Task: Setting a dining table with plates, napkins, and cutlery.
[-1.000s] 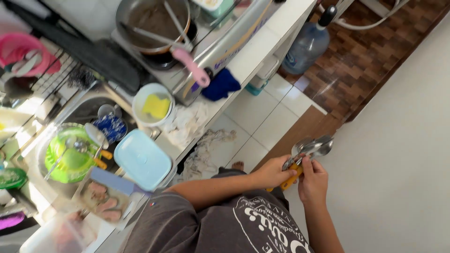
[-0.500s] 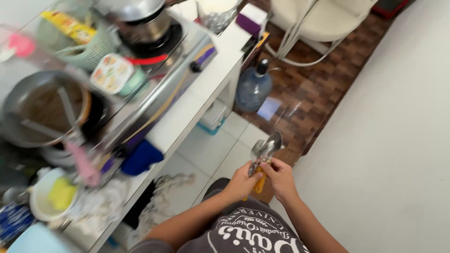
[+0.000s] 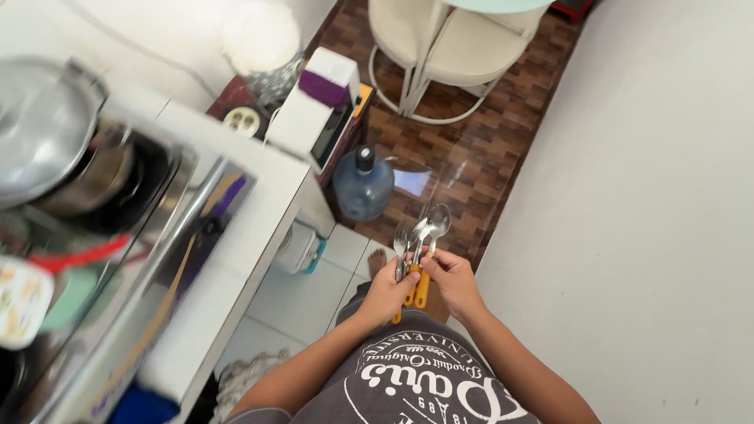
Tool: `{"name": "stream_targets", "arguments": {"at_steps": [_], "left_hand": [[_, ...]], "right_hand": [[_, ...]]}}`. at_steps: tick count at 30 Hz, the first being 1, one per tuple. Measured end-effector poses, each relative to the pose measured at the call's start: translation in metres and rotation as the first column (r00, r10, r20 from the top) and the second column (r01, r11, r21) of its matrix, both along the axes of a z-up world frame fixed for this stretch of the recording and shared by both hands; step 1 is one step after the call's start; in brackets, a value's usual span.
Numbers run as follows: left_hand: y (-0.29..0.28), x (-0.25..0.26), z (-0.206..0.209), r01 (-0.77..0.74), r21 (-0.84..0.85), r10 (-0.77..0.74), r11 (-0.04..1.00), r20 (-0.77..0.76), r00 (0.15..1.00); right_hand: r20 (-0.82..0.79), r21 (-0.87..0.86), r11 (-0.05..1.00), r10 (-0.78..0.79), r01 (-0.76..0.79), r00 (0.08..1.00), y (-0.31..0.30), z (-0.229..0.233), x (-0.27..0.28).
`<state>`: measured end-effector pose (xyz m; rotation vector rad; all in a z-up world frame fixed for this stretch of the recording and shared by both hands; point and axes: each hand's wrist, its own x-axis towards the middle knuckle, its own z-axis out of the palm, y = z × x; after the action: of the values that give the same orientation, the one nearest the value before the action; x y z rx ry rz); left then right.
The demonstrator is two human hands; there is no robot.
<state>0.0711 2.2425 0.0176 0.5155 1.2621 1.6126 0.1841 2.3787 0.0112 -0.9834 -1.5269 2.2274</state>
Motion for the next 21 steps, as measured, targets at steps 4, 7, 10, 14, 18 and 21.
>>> {"name": "stream_targets", "arguments": {"at_steps": [4,7,10,14,18,21], "left_hand": [[0.096,-0.052,0.007,0.09,0.014,-0.091,0.996,0.043,0.995],[0.156,-0.08,-0.006,0.142,-0.045,-0.135,0.989,0.13,0.982],[0.203,-0.098,-0.003,0.158,-0.052,-0.147,0.986,0.174,0.974],[0.263,-0.121,-0.007,0.161,-0.053,-0.144,0.986,0.236,0.961],[0.314,-0.126,-0.036,0.114,-0.084,-0.085,0.99,0.29,0.953],[0.369,-0.147,-0.031,0.063,-0.122,-0.03,0.991,0.254,0.967]], "right_hand": [[0.066,-0.056,0.99,-0.124,0.128,0.99,0.08,0.033,-0.038],[0.135,-0.073,0.972,-0.212,0.223,0.968,0.131,0.017,-0.047],[0.073,-0.022,0.957,-0.286,0.288,0.955,0.17,0.015,-0.054],[0.062,-0.016,0.903,-0.428,0.43,0.902,0.233,0.013,-0.069],[0.148,0.093,0.879,-0.477,0.468,0.866,0.309,-0.006,-0.056],[0.177,0.226,0.869,-0.482,0.441,0.858,0.385,-0.006,-0.068]]}}
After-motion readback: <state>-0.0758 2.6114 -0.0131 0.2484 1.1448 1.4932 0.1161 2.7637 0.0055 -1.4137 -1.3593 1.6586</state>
